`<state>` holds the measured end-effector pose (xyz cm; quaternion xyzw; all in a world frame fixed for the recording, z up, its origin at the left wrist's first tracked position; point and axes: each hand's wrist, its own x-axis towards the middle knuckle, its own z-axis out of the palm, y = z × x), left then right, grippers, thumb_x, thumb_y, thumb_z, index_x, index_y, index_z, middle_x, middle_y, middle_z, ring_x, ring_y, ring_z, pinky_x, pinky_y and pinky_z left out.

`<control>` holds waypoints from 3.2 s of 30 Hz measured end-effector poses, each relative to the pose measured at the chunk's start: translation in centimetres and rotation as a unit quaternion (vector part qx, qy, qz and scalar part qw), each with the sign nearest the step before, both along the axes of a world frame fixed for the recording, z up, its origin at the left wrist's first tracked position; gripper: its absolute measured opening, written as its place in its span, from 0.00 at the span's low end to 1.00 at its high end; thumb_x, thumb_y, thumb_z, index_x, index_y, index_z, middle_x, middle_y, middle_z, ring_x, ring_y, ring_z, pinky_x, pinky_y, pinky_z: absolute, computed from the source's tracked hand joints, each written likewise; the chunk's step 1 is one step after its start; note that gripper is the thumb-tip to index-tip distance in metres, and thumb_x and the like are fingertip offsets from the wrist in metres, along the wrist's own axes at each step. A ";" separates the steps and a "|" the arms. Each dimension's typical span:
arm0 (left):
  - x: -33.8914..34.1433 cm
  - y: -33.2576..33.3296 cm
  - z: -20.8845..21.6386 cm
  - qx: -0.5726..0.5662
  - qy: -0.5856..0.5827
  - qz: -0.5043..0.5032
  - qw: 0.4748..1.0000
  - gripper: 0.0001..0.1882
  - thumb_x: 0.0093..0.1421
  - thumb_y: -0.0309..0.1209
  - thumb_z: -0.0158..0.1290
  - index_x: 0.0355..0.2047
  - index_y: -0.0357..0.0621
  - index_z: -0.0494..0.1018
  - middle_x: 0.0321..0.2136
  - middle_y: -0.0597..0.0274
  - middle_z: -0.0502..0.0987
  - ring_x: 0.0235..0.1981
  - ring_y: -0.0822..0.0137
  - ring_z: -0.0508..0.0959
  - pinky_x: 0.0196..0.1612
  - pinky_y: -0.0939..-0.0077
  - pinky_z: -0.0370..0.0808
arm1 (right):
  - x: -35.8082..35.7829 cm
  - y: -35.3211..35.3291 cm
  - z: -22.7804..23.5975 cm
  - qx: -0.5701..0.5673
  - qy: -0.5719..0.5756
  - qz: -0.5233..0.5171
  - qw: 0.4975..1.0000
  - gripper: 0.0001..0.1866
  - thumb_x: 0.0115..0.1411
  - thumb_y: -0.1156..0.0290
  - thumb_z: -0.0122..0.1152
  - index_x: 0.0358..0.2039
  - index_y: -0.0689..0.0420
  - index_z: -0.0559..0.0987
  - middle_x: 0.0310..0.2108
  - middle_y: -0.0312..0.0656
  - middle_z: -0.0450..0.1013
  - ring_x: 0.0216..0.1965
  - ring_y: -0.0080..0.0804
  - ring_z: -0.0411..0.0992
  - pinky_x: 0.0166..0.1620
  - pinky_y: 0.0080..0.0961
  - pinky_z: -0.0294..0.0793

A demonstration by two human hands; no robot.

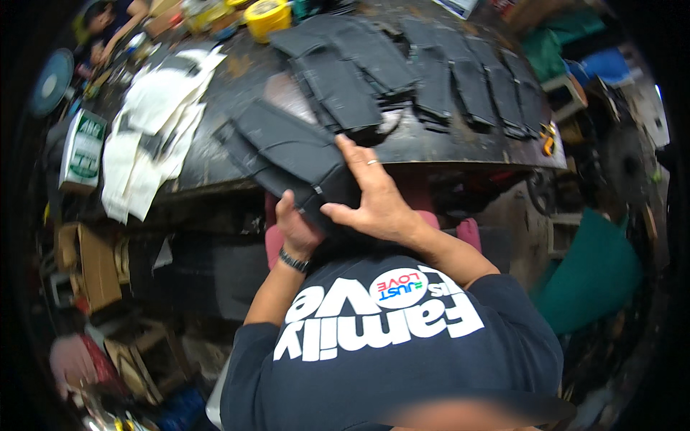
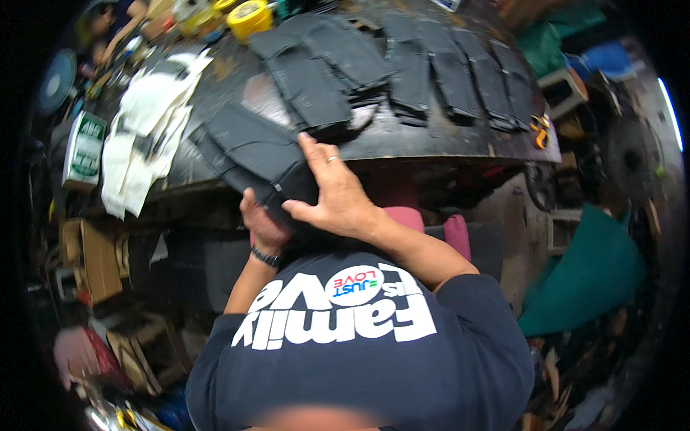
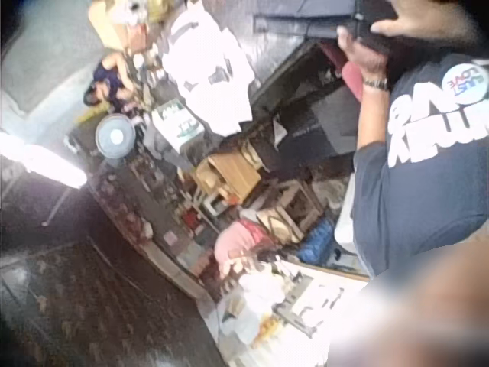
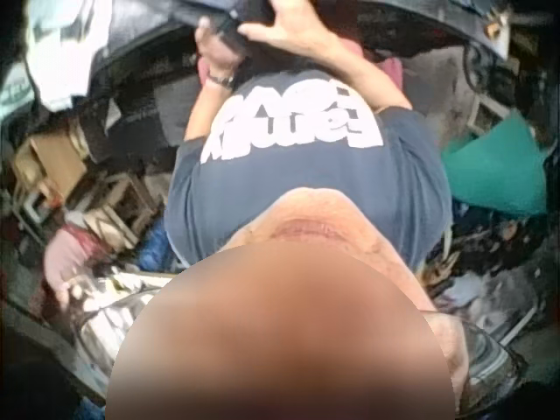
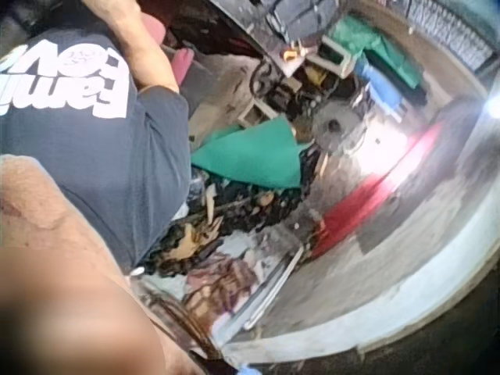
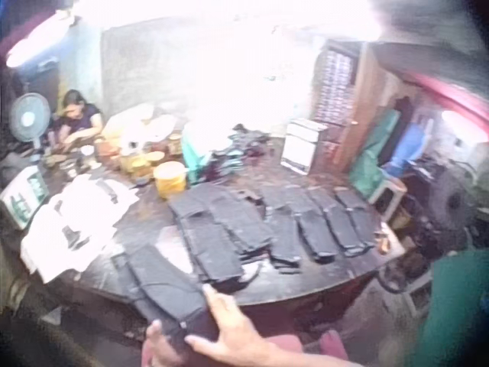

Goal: The person repeatedly picks up black rubber pieces from a workbench, flips them over, and stacks them into separate piles. The person handles the pieces one at a time and organizes them by shape and size.

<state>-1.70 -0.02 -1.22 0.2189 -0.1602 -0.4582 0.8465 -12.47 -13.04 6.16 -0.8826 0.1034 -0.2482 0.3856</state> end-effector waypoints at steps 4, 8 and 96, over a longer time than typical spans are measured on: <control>-0.1 0.0 -0.8 -0.076 0.090 -0.067 0.991 0.38 0.67 0.55 0.43 0.66 0.37 0.61 0.62 0.48 0.70 0.62 0.52 0.71 0.67 0.55 0.63 | -1.0 -1.7 0.7 0.104 -0.053 0.012 0.993 0.51 0.49 0.62 0.73 0.69 0.64 0.57 0.63 0.59 0.61 0.64 0.54 0.62 0.68 0.38 0.58; -0.7 -0.4 0.4 0.029 0.069 -0.037 0.997 0.41 0.67 0.58 0.43 0.67 0.38 0.59 0.62 0.47 0.69 0.62 0.50 0.71 0.67 0.52 0.63 | -3.0 -5.2 2.0 0.191 -0.083 -0.045 0.977 0.49 0.48 0.64 0.72 0.69 0.60 0.59 0.63 0.49 0.61 0.64 0.39 0.61 0.67 0.32 0.57; -1.5 -2.2 3.5 0.071 -0.083 0.017 0.994 0.63 0.53 0.82 0.28 0.69 0.36 0.54 0.64 0.51 0.66 0.57 0.55 0.74 0.60 0.58 0.72 | -10.6 -41.1 -5.8 -0.274 0.071 -0.461 0.841 0.36 0.67 0.40 0.50 0.66 0.52 0.67 0.63 0.54 0.65 0.65 0.53 0.62 0.62 0.51 0.65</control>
